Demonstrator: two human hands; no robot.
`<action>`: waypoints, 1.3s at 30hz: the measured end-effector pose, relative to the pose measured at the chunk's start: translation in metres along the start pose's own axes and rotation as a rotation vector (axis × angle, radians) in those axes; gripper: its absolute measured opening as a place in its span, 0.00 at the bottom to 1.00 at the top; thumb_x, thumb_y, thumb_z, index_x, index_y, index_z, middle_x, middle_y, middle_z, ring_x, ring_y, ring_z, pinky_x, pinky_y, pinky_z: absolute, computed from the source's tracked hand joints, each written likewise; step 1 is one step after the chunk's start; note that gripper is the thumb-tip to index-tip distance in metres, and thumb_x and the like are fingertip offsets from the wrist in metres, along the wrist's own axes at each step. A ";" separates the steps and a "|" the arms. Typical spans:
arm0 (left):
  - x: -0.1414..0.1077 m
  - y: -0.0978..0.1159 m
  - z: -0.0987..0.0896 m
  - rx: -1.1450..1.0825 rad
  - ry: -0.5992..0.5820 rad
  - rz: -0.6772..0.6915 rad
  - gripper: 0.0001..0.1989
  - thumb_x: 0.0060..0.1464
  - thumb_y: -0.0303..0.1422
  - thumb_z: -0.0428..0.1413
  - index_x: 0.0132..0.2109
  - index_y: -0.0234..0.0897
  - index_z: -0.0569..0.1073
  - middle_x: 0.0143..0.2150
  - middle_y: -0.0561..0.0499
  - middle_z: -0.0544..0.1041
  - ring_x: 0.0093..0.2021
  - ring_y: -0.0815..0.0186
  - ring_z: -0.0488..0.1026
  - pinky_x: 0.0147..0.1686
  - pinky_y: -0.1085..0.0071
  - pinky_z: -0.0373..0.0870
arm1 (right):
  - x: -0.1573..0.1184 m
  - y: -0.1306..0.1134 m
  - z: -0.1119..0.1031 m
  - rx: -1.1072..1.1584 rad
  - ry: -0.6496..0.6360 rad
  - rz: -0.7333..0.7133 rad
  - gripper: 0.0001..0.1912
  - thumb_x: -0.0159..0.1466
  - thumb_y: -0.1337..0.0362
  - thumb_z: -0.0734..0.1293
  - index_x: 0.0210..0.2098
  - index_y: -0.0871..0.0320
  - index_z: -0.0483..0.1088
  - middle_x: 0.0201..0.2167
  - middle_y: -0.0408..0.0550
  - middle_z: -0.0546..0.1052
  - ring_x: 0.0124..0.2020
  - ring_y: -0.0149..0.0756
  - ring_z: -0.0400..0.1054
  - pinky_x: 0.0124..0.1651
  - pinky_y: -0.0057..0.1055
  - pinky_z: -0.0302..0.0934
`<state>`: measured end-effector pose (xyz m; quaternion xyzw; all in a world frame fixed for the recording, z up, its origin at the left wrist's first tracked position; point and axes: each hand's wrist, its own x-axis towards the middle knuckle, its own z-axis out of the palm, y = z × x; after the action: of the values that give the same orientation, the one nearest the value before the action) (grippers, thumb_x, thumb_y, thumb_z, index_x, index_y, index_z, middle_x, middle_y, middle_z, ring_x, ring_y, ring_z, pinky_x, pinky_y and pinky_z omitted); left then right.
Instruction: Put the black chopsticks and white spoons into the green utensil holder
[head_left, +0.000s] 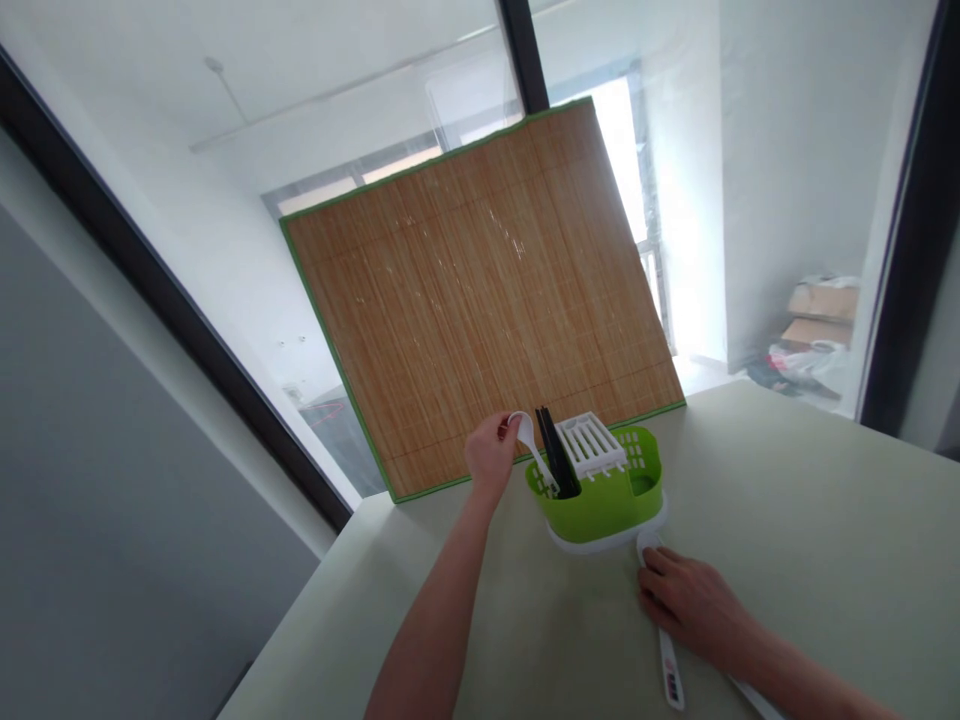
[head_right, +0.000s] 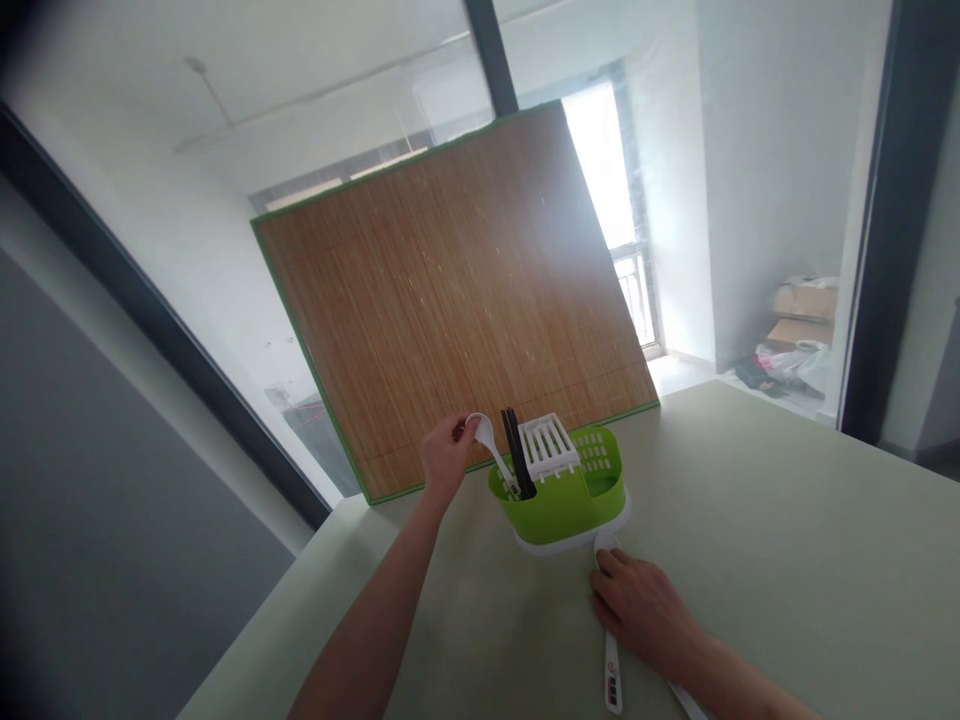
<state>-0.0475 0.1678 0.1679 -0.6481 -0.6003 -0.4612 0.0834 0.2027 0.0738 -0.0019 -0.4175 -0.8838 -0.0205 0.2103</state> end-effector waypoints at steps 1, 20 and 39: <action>-0.004 -0.003 0.005 0.029 -0.009 -0.016 0.16 0.57 0.44 0.50 0.39 0.38 0.77 0.33 0.50 0.79 0.32 0.67 0.73 0.33 0.72 0.64 | 0.000 0.000 -0.001 0.002 -0.003 -0.001 0.07 0.62 0.70 0.61 0.29 0.56 0.69 0.32 0.47 0.71 0.34 0.37 0.67 0.33 0.30 0.56; -0.030 -0.026 0.040 0.186 -0.253 -0.132 0.14 0.54 0.42 0.54 0.37 0.40 0.79 0.31 0.47 0.79 0.32 0.61 0.73 0.30 0.71 0.61 | 0.000 -0.002 -0.002 -0.017 -0.006 -0.001 0.07 0.61 0.70 0.61 0.28 0.56 0.69 0.32 0.47 0.72 0.33 0.38 0.68 0.32 0.31 0.57; -0.191 0.038 0.038 -0.184 -0.420 0.054 0.12 0.57 0.32 0.50 0.47 0.44 0.73 0.38 0.49 0.77 0.32 0.65 0.71 0.35 0.69 0.66 | -0.001 0.005 -0.004 0.121 -0.021 0.078 0.06 0.62 0.70 0.61 0.35 0.54 0.68 0.34 0.45 0.72 0.38 0.39 0.69 0.36 0.31 0.58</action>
<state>0.0315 0.0492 0.0303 -0.7504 -0.5424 -0.3668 -0.0907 0.2082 0.0758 0.0005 -0.4383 -0.8687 0.0455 0.2263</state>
